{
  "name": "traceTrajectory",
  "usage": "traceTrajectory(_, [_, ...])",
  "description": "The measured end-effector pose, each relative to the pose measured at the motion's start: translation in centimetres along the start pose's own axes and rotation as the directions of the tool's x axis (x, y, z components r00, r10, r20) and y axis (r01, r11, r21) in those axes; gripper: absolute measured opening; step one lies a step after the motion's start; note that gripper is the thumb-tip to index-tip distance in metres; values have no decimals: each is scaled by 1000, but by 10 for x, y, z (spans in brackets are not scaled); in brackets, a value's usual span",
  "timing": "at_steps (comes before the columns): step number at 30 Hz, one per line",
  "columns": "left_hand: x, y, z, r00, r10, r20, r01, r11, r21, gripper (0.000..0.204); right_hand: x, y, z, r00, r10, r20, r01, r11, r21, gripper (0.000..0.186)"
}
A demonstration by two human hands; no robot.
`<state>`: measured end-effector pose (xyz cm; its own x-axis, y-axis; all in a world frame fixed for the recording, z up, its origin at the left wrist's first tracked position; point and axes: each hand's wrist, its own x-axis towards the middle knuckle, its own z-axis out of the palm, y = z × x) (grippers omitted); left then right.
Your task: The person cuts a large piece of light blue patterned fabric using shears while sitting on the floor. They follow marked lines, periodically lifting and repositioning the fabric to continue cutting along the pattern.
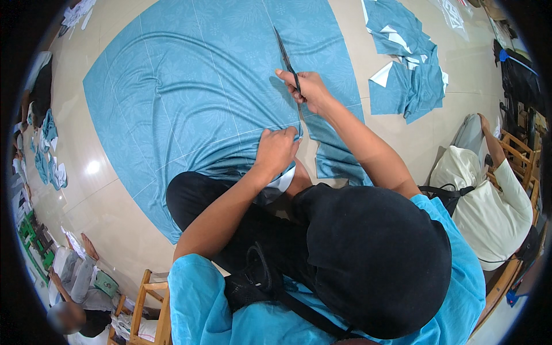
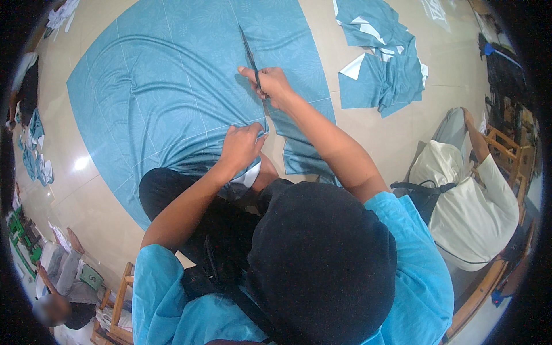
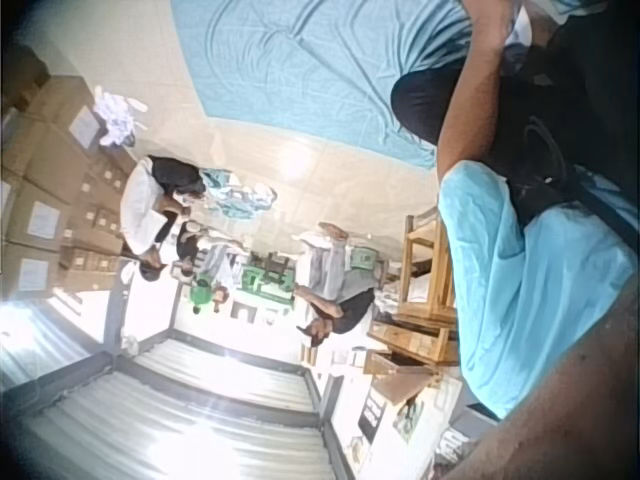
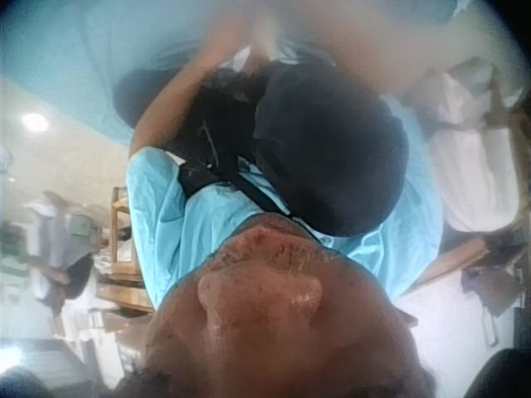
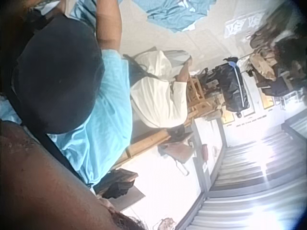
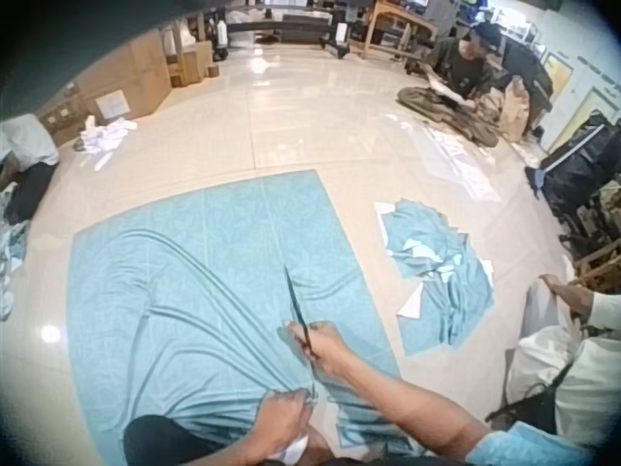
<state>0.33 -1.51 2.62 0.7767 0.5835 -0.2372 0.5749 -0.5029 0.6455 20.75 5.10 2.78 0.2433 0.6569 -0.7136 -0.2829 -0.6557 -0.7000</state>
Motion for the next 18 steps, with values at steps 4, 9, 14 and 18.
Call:
traceTrajectory(4, [0, 0, 0, 1000, -4, 7, 4, 1000, -2, 23, 2, -3, -1, 1000, -5, 16, 5, 1000, -10, 51])
traceTrajectory(9, [1, 0, 0, 1000, -10, 10, 10, 1000, 4, 22, 3, -4, -2, 1000, -1, 24, 1, 1000, -6, 52])
traceTrajectory(14, [1, 0, 0, 1000, -2, -2, 2, 1000, 3, 22, 4, -3, -1, 1000, -5, -5, 5, 999, -36, 52])
traceTrajectory(18, [1, 1, 0, 1000, -13, 10, 13, 1000, 8, 23, 4, -3, 1, 1000, -8, 7, 8, 1000, -20, 52])
